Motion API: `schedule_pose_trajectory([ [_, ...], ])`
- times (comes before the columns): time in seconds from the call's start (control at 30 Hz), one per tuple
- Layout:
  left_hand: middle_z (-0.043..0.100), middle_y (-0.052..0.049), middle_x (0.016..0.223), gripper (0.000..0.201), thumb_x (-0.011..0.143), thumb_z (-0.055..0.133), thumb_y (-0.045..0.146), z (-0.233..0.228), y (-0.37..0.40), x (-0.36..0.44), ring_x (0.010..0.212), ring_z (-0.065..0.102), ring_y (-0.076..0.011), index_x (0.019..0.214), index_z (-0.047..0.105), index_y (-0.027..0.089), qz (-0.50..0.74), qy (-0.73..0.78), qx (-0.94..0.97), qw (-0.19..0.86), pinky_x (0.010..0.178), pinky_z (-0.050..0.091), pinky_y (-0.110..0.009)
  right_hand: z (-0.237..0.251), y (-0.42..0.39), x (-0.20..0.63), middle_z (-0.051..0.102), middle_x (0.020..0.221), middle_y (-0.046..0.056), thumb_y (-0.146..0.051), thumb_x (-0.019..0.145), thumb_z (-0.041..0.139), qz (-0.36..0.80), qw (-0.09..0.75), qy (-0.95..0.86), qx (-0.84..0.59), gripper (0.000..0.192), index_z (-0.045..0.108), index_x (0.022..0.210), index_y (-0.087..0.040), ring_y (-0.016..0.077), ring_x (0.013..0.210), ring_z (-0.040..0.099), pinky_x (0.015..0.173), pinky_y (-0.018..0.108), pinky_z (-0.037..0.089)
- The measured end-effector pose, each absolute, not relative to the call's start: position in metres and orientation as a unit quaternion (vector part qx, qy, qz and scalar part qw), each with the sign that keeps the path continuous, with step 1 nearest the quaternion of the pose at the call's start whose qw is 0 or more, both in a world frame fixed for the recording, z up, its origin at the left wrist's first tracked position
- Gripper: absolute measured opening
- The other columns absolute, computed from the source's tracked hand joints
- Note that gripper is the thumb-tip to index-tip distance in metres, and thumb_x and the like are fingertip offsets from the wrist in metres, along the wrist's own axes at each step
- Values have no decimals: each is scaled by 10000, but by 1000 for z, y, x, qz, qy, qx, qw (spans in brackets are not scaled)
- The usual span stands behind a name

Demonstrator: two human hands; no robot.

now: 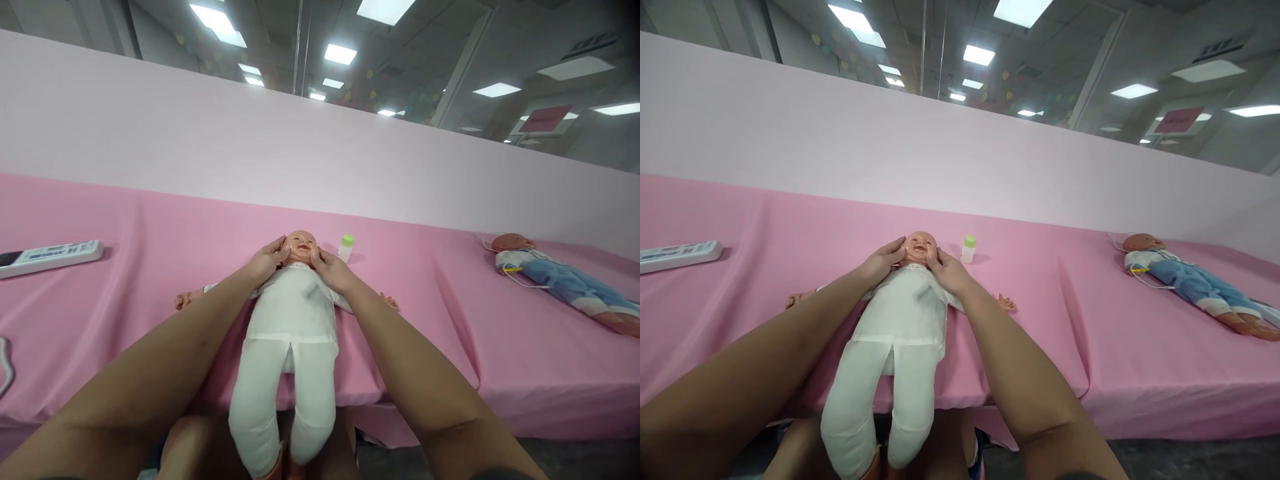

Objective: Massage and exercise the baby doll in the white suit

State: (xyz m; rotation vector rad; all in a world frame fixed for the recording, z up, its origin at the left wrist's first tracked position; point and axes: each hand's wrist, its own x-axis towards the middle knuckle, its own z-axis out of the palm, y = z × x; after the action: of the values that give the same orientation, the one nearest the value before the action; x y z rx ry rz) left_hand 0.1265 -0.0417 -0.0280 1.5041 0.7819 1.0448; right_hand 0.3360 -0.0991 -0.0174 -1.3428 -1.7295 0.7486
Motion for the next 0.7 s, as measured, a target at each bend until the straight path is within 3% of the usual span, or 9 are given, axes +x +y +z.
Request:
schedule_pose_trajectory([
  [0.27, 484, -112, 1487, 630, 935, 508, 500, -26, -42, 129, 1298, 528, -282, 1486, 414, 210, 450, 361, 601, 554, 1034, 461, -408, -25, -94, 337, 707, 1146, 67, -664, 953, 351, 318, 437, -639, -548, 597, 672, 1189, -219, 246, 1109, 632, 1015, 413, 447],
  [0.53, 445, -97, 1517, 997, 735, 720, 595, -18, -48, 125, 1367, 447, -309, 1548, 280, 221, 382, 399, 727, 408, 1089, 404, -368, -14, -105, 328, 636, 1278, 111, -668, 770, 668, 281, 413, -654, -568, 750, 534, 1361, -227, 278, 1154, 606, 994, 428, 457],
  [0.7, 475, -89, 1497, 1012, 744, 698, 615, -21, -46, 125, 1356, 462, -296, 1559, 249, 217, 364, 405, 747, 382, 1092, 395, -360, -14, -105, 327, 601, 1339, 98, -616, 775, 695, 294, 424, -644, -564, 750, 506, 1396, -241, 284, 1200, 578, 1035, 443, 431],
])
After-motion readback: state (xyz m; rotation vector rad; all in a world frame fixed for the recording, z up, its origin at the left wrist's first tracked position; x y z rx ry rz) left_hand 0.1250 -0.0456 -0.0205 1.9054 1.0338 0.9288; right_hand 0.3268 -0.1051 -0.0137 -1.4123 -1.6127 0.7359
